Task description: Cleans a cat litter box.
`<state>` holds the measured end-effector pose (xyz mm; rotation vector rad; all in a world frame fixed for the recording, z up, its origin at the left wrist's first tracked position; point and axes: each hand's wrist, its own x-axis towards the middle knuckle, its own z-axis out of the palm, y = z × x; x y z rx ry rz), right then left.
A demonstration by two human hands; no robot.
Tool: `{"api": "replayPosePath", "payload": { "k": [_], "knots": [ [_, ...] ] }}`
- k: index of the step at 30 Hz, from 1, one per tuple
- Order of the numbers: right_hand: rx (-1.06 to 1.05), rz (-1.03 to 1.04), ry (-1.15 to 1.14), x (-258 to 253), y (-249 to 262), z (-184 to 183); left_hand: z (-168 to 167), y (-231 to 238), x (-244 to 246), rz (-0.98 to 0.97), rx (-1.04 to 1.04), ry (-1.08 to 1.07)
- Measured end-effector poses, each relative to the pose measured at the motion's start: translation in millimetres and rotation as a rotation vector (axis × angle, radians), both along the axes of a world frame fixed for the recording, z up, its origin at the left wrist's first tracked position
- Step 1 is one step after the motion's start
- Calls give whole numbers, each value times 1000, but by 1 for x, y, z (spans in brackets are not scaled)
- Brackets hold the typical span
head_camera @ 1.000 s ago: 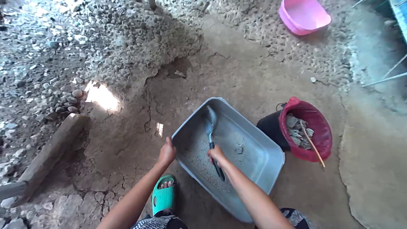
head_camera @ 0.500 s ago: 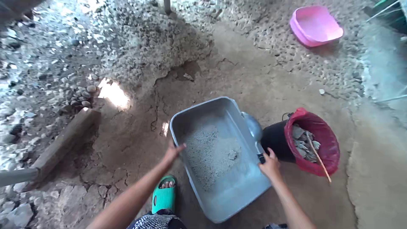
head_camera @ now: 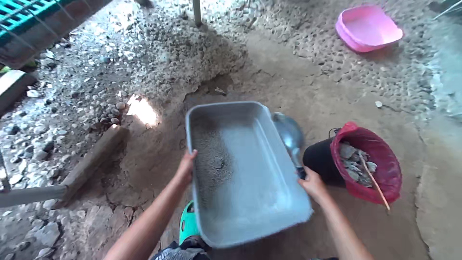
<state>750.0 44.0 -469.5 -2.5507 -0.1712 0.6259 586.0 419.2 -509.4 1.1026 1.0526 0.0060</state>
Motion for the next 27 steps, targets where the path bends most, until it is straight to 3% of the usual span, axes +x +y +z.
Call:
{"api": "replayPosePath", "payload": {
  "k": [2, 4, 7, 10, 13, 16, 19, 21, 23, 27],
  "knots": [
    [-13, -142, -47, 7, -38, 4, -1, -34, 4, -56, -120, -91],
    [-30, -152, -56, 2, -34, 16, -18, -35, -3, -33, -141, -98],
    [32, -36, -13, -10, 45, 34, -57, 33, -20, 64, -13, -46],
    [13, 92, 50, -1, 94, 27, -48, 65, -26, 139, 27, -6],
    [-92, 167, 47, 29, 61, 6, -45, 28, -10, 146, -7, -37],
    [-199, 124, -6, 43, 13, 8, -84, -10, 8, 95, -46, -127],
    [-275, 66, -26, 18, -9, 35, -114, -15, 11, -6, -62, -188],
    [-206, 33, -12, -13, -16, 48, -113, 4, 20, -87, -72, -140],
    [-114, -18, 113, -48, -23, 46, -109, 23, 32, -181, -84, -69],
    [156, -332, 567, -103, -32, 13, -92, 28, 36, -315, 88, -153]
  ]
}}
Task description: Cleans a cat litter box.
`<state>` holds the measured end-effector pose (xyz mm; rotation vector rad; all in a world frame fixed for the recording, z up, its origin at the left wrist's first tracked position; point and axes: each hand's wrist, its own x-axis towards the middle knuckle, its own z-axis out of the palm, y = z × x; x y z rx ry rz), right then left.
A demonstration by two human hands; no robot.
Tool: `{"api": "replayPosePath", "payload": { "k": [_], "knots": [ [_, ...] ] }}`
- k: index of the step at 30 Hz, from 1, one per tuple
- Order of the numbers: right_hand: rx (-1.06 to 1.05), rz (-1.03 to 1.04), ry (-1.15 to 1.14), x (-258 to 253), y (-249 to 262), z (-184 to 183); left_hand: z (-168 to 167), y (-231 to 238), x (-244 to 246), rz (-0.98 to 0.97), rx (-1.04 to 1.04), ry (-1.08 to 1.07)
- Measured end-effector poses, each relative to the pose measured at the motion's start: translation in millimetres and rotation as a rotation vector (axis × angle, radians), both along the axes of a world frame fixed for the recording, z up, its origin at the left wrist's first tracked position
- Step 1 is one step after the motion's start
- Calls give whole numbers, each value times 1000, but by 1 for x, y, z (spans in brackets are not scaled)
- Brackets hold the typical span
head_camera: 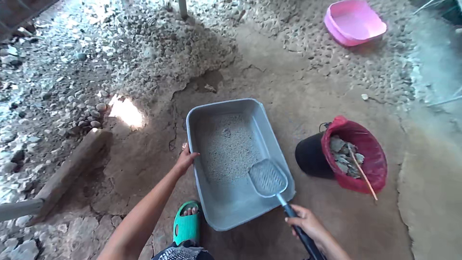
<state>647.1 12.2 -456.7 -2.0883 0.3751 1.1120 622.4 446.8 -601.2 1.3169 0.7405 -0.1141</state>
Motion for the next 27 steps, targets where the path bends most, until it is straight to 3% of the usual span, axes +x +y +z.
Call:
{"api": "replayPosePath", "payload": {
  "k": [4, 8, 13, 18, 24, 27],
  "knots": [
    [70, -81, 167, -33, -4, -27, 51, -23, -27, -77, 97, -116],
    [216, -139, 21, -40, 22, -21, 89, -49, -54, -173, 236, -327],
    [338, -109, -178, -5, 94, 14, 99, -61, -54, -212, 258, -443],
    [373, -35, -244, 20, 139, 1, 76, -43, -31, -99, 136, -264],
    [364, -21, -225, 9, 111, -22, 6, -16, -14, 13, 16, -81],
    [330, -47, -261, 11, 95, -24, -10, -28, -24, 32, -62, -9]
  ]
}}
